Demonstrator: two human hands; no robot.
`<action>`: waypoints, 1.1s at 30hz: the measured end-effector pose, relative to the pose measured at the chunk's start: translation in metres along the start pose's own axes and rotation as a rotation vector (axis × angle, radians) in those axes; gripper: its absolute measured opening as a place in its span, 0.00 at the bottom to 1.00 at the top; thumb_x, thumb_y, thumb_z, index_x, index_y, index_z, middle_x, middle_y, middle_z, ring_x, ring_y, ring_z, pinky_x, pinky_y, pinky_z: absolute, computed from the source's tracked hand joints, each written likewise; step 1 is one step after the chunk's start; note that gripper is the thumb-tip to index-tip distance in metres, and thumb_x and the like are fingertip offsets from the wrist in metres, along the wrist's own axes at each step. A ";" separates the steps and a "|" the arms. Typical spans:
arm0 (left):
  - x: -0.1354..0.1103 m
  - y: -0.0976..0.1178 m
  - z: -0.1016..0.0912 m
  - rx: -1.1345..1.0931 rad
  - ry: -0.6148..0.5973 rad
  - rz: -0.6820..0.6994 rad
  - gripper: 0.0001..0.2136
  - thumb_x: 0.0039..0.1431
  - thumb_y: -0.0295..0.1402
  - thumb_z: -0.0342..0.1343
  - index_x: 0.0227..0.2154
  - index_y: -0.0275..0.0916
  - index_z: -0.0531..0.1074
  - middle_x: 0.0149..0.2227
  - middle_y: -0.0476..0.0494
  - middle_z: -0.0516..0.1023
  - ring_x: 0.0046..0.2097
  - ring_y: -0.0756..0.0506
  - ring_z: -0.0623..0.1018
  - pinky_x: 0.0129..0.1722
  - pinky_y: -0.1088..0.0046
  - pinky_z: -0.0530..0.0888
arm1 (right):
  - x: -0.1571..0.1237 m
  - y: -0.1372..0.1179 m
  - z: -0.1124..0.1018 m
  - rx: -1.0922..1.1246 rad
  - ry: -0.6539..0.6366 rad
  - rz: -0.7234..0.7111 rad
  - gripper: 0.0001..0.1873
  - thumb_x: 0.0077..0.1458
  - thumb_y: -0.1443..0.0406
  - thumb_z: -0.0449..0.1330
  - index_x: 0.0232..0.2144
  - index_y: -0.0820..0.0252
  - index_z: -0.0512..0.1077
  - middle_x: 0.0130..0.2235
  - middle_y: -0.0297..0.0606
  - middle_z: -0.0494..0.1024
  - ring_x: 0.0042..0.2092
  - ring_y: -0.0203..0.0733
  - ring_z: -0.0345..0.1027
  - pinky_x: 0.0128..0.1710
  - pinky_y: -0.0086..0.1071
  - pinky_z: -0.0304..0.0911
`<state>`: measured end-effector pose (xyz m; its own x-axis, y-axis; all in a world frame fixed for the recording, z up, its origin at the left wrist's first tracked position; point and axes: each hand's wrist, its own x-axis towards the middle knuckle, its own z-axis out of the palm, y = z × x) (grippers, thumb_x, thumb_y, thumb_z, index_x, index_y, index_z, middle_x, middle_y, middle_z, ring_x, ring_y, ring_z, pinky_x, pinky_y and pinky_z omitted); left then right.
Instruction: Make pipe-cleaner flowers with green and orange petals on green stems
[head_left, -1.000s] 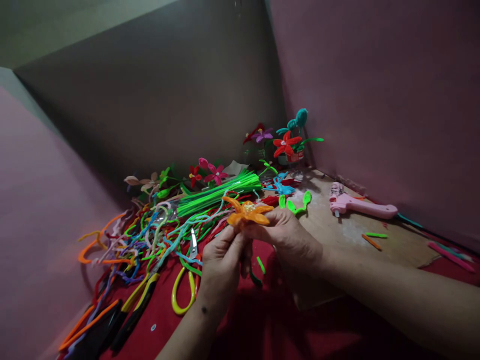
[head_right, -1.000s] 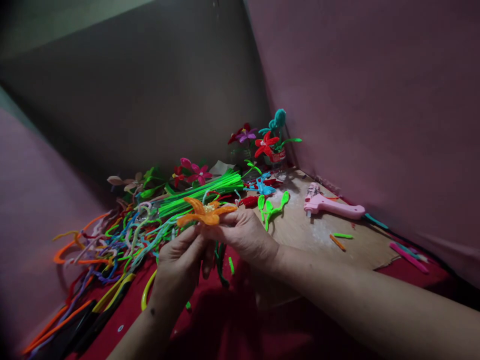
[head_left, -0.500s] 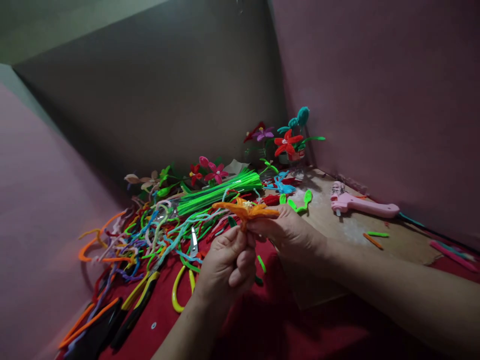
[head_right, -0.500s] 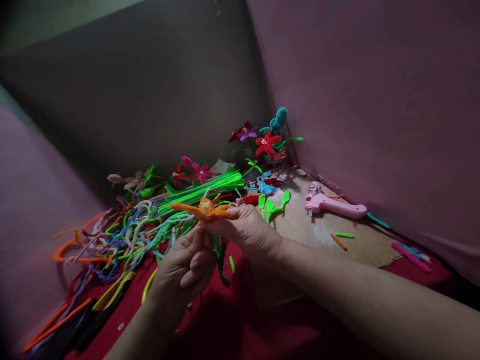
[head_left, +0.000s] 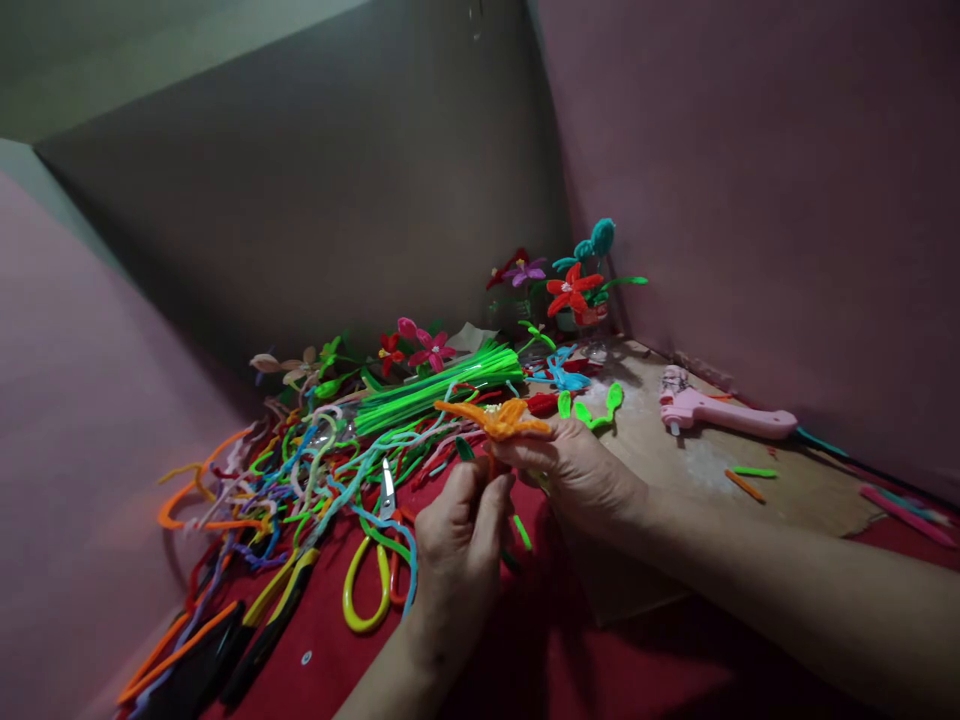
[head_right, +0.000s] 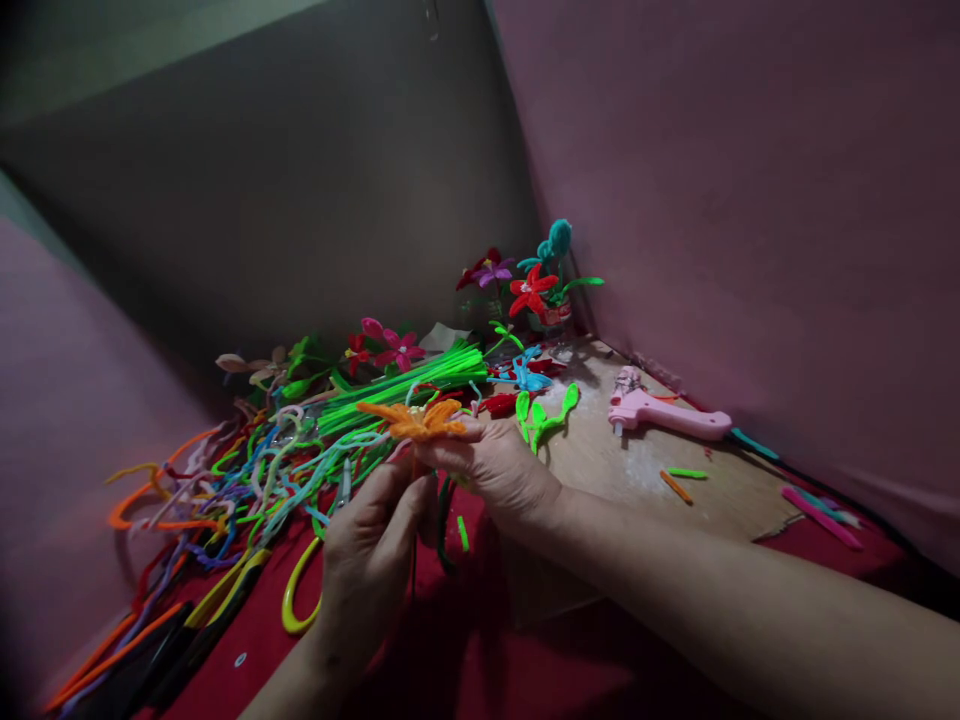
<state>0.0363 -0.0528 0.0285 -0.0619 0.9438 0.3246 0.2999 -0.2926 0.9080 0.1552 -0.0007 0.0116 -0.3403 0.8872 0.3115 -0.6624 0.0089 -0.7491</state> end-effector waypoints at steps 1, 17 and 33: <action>-0.001 0.000 0.000 0.024 0.002 0.008 0.08 0.54 0.34 0.55 0.23 0.37 0.67 0.17 0.54 0.63 0.20 0.55 0.63 0.21 0.81 0.63 | 0.000 0.000 0.000 -0.026 -0.007 -0.001 0.08 0.43 0.63 0.65 0.30 0.59 0.77 0.29 0.34 0.75 0.32 0.34 0.65 0.37 0.31 0.60; 0.013 -0.012 -0.016 -0.891 -0.582 -0.456 0.08 0.56 0.34 0.51 0.26 0.35 0.69 0.13 0.59 0.55 0.10 0.60 0.46 0.08 0.86 0.55 | -0.004 -0.013 0.008 0.003 -0.088 0.041 0.09 0.39 0.62 0.67 0.24 0.62 0.76 0.25 0.31 0.73 0.28 0.31 0.64 0.32 0.28 0.59; 0.011 0.001 -0.012 -0.664 -0.307 -0.426 0.11 0.51 0.37 0.57 0.22 0.35 0.66 0.11 0.57 0.62 0.08 0.60 0.51 0.06 0.86 0.52 | -0.005 -0.017 0.009 -0.085 -0.089 -0.010 0.06 0.39 0.65 0.66 0.24 0.62 0.74 0.23 0.29 0.70 0.26 0.30 0.61 0.30 0.27 0.58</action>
<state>0.0248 -0.0445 0.0361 0.2474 0.9656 -0.0800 -0.3177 0.1588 0.9348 0.1620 -0.0099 0.0281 -0.3948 0.8423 0.3668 -0.6085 0.0594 -0.7913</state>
